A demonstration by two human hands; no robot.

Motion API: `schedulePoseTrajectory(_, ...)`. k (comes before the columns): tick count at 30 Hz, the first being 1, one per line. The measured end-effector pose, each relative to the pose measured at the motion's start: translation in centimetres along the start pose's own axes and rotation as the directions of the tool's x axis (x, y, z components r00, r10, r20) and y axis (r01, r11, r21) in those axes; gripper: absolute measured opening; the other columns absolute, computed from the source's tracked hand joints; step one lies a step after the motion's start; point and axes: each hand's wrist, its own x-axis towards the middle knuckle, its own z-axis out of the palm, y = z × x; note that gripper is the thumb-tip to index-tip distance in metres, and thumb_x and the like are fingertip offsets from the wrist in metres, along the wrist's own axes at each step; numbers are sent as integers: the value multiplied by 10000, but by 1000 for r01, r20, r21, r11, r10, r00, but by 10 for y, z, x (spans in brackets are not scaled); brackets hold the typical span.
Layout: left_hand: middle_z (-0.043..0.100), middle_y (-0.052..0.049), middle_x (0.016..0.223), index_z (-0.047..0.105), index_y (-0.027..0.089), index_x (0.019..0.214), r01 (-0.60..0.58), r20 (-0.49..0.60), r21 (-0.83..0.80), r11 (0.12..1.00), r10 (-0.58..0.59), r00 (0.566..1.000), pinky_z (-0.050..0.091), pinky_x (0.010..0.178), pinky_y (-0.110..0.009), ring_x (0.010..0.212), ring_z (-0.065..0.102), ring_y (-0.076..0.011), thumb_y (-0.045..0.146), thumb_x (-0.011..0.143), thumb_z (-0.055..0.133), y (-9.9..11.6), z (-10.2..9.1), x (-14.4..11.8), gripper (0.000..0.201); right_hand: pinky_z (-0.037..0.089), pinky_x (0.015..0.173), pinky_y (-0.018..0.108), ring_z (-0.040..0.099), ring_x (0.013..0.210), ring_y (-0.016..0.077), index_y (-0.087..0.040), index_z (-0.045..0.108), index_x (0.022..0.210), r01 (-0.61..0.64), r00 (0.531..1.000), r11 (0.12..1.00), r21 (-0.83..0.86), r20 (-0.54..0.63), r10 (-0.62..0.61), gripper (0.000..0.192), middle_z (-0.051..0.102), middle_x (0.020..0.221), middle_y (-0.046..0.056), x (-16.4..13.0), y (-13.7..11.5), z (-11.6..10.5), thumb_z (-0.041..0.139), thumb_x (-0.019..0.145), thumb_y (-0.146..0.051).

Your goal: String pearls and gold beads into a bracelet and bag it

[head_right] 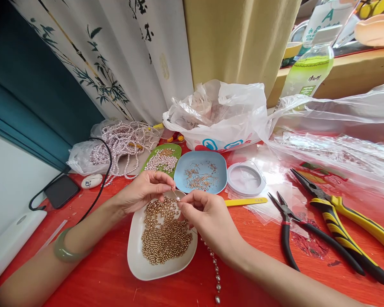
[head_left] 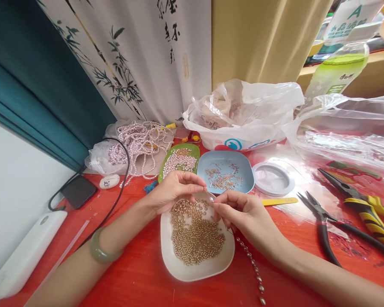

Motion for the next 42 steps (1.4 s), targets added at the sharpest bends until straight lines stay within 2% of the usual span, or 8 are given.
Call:
schedulePoseTrajectory(7,612,0,651,684,127,672,11,-13,-21,1000,-11,1000,428,453,-143,523,517,-48,144,586,715,0,0,1,93,316,403,184,431,432,63,-164,563,616,-7,1000,1000,-6,-15,7,106,575,515,-24,1,1,0,507,707,-162)
schedulePoseTrajectory(18,609,10,628,680,130,676,-23,7,40,999,23,1000,426,444,-138,503,516,-43,142,606,709,-2,1,1,77,318,412,187,437,440,64,-163,551,621,1,1000,1000,-12,0,-1,97,570,524,-23,1,1,-2,506,706,-173)
schedulePoseTrajectory(23,623,-1,668,653,133,715,-71,9,117,991,71,997,429,460,-157,576,551,-78,150,612,704,0,1,-1,116,354,434,194,474,469,77,-161,557,633,5,1000,1000,-1,6,-5,106,578,542,-14,1,1,0,526,720,-213)
schedulePoseTrajectory(28,635,-20,686,622,126,758,-129,32,273,953,125,992,438,508,-194,615,561,-103,175,630,688,6,2,-4,153,386,475,199,500,508,83,-154,568,667,38,999,999,-25,19,-38,140,601,580,2,2,2,-1,521,763,-245)
schedulePoseTrajectory(32,634,-19,696,627,130,743,-179,36,492,852,185,982,439,614,-224,666,563,-113,183,659,659,6,3,-6,105,372,467,193,473,500,70,-156,580,710,86,996,994,-66,-8,-87,156,614,623,6,3,4,-2,504,796,-262)
schedulePoseTrajectory(36,649,-19,717,651,147,757,-161,67,684,712,159,985,425,592,-230,654,570,-123,179,720,584,2,8,-11,83,359,441,190,437,468,62,-166,576,736,126,990,989,-73,-54,-130,163,602,632,-4,5,7,-3,494,809,-287)
schedulePoseTrajectory(38,657,-21,733,662,156,754,-214,142,765,608,164,976,424,611,-241,676,580,-134,152,732,561,2,12,-15,104,351,425,191,419,449,60,-171,573,740,153,984,986,-72,-79,-158,159,585,615,-14,6,9,-3,498,806,-294)
schedulePoseTrajectory(42,666,-29,804,670,158,741,-386,338,842,376,190,922,416,725,-267,778,584,-154,101,739,555,-1,18,-18,128,350,411,193,414,426,64,-183,555,750,206,970,977,-50,-121,-211,146,539,561,-41,8,10,-4,503,805,-309)
